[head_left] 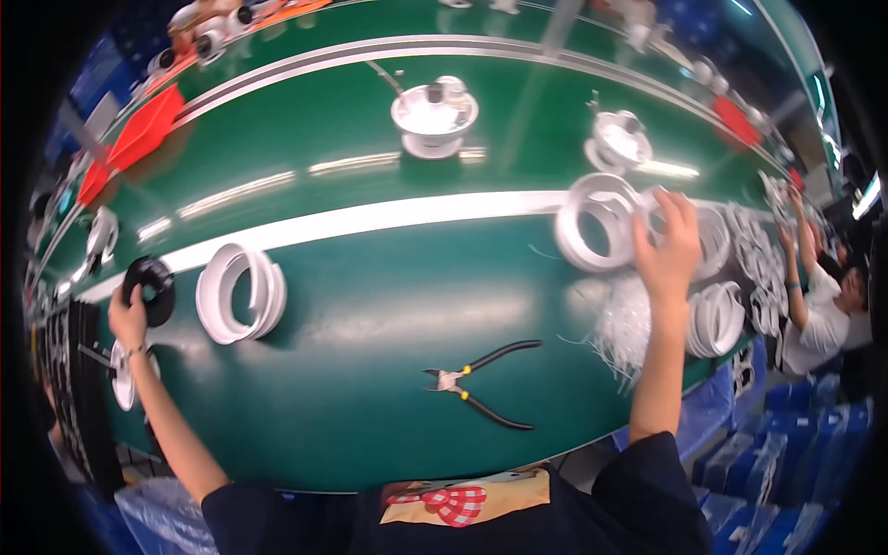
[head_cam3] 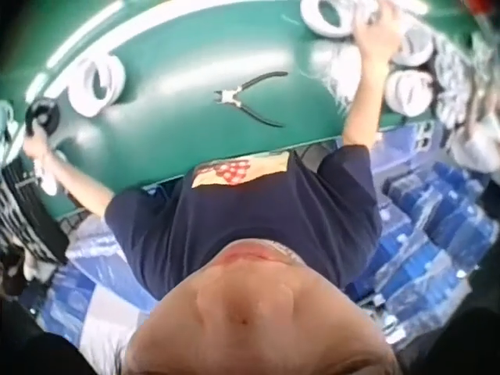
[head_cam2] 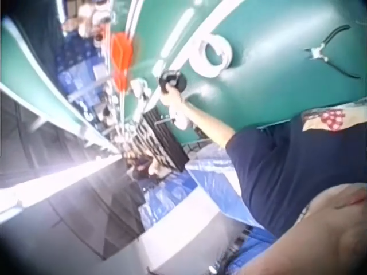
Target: Assembling components of security cameras on a production line.
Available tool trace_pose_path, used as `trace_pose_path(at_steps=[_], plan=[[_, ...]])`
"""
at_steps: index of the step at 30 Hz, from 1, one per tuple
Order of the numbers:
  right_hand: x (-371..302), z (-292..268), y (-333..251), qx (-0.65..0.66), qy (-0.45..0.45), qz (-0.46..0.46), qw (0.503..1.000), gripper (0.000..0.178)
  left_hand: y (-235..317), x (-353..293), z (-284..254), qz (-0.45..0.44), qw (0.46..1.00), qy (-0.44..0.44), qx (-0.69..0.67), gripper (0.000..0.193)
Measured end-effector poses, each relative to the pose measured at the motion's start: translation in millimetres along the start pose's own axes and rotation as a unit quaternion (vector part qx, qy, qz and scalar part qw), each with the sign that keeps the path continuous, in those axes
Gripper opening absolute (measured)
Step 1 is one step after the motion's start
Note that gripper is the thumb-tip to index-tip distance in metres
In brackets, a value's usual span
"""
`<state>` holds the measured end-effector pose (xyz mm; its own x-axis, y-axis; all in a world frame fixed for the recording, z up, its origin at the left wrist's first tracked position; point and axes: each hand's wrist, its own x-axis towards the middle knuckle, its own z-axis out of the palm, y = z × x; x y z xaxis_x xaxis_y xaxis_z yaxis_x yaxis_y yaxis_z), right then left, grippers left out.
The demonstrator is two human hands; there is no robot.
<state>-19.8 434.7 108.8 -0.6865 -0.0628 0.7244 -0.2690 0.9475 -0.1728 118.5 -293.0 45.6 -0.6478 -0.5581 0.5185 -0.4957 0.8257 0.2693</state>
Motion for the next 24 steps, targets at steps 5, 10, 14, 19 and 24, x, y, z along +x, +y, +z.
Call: trace_pose_path(at_steps=[5,10,14,19,24], plan=[[2,-16,10,-0.012,0.021,0.025,0.999,0.033,-9,10,3,-0.057,0.967,0.034,-0.245,0.036],[9,-5,6,-0.013,0.012,0.000,1.000,0.029,64,-17,-46,-0.098,0.828,0.130,-0.536,0.030],[10,7,-79,0.211,-0.014,-0.038,0.977,0.026,125,-55,-76,-0.056,0.759,0.140,-0.633,0.033],[-26,54,-243,0.365,-0.173,-0.396,0.825,0.058,219,-80,-97,-0.062,0.642,0.183,-0.741,0.044],[-64,120,-366,0.276,-0.155,-0.499,0.807,0.038,234,-95,-122,-0.063,0.628,0.235,-0.739,0.040]])
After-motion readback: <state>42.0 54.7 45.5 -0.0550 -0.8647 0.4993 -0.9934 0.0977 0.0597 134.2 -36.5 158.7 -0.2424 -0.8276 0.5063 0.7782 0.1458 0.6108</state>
